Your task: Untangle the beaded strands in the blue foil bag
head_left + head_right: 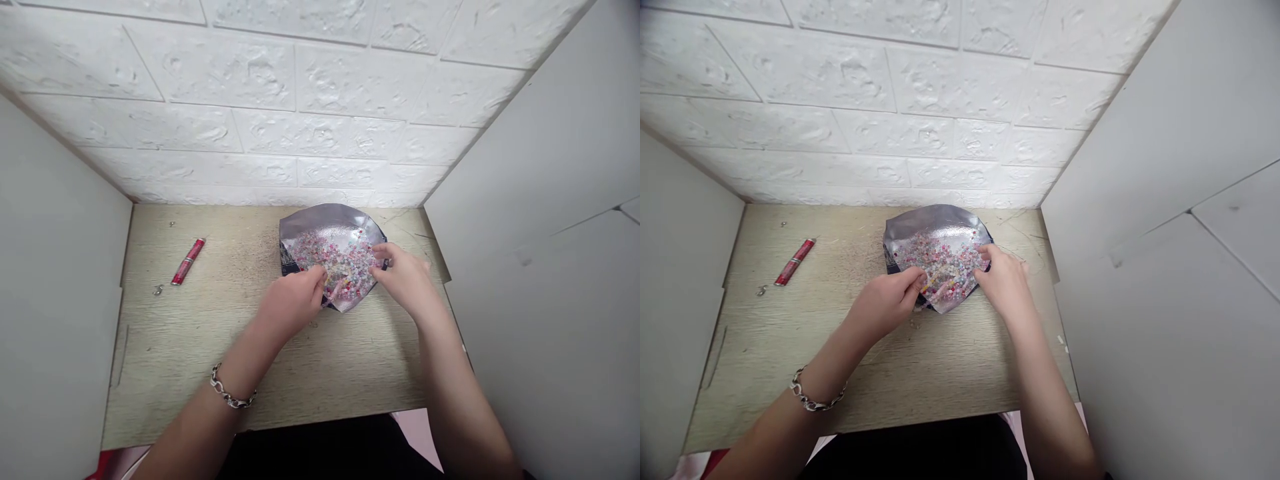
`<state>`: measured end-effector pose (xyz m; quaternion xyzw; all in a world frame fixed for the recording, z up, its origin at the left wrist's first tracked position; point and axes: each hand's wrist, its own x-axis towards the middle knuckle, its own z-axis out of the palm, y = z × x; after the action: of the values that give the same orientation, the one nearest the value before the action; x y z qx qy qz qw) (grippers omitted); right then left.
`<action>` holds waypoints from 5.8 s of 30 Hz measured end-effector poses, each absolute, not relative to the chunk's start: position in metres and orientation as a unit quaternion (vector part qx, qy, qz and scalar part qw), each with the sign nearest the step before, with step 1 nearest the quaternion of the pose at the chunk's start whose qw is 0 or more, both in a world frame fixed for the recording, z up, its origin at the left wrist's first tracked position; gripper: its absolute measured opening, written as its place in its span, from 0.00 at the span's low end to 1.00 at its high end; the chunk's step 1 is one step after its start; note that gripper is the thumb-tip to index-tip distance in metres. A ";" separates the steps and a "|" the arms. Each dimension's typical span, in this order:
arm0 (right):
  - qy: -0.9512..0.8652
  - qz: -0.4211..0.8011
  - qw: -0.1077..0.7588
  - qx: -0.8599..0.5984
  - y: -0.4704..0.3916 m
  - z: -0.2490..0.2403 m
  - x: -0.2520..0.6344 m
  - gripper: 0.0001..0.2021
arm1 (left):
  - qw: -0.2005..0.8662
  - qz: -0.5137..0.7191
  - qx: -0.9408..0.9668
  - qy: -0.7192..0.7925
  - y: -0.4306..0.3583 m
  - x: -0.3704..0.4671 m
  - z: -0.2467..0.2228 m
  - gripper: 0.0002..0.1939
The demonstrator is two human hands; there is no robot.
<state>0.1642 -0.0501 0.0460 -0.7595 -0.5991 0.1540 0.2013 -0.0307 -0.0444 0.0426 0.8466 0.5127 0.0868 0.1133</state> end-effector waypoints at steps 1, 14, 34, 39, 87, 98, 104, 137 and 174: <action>-0.602 0.157 0.207 -0.756 -0.049 0.047 0.163 0.17 | 0.117 0.087 0.848 0.510 -0.045 -0.031 0.042 0.17; -0.651 0.216 0.151 -0.712 0.027 0.033 0.138 0.20 | 0.136 0.093 0.859 0.484 -0.046 -0.028 0.042 0.17; -0.631 0.222 -0.135 -0.731 0.038 0.050 0.142 0.30 | 0.151 0.046 0.848 0.507 -0.043 -0.028 0.037 0.14; -0.576 0.351 -0.115 -0.729 0.043 0.043 0.149 0.31 | 0.148 0.040 0.854 0.497 -0.043 -0.027 0.034 0.15; -0.760 0.134 -0.001 -0.636 0.037 0.035 0.160 0.17 | 0.187 0.263 0.821 0.471 -0.041 -0.029 0.031 0.16; -0.761 0.122 -0.041 -0.635 0.034 0.033 0.155 0.14 | 0.250 0.334 0.735 0.534 -0.044 -0.030 0.034 0.15; -0.759 0.079 -0.043 -0.645 0.030 0.032 0.149 0.11 | 0.286 0.396 0.692 0.531 -0.041 -0.030 0.036 0.15; -0.477 0.553 0.547 -0.409 -0.027 0.021 0.098 0.04 | 0.527 0.455 0.594 0.404 -0.029 -0.033 0.030 0.11; -0.432 0.512 0.648 -0.363 -0.031 0.026 0.092 0.07 | 0.411 0.465 0.715 0.322 -0.032 -0.030 0.013 0.04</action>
<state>0.0920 -0.0307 0.0261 -0.3626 -0.4318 0.5124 0.6477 -0.0299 -0.0318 0.0132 0.7153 0.3217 0.4648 0.4109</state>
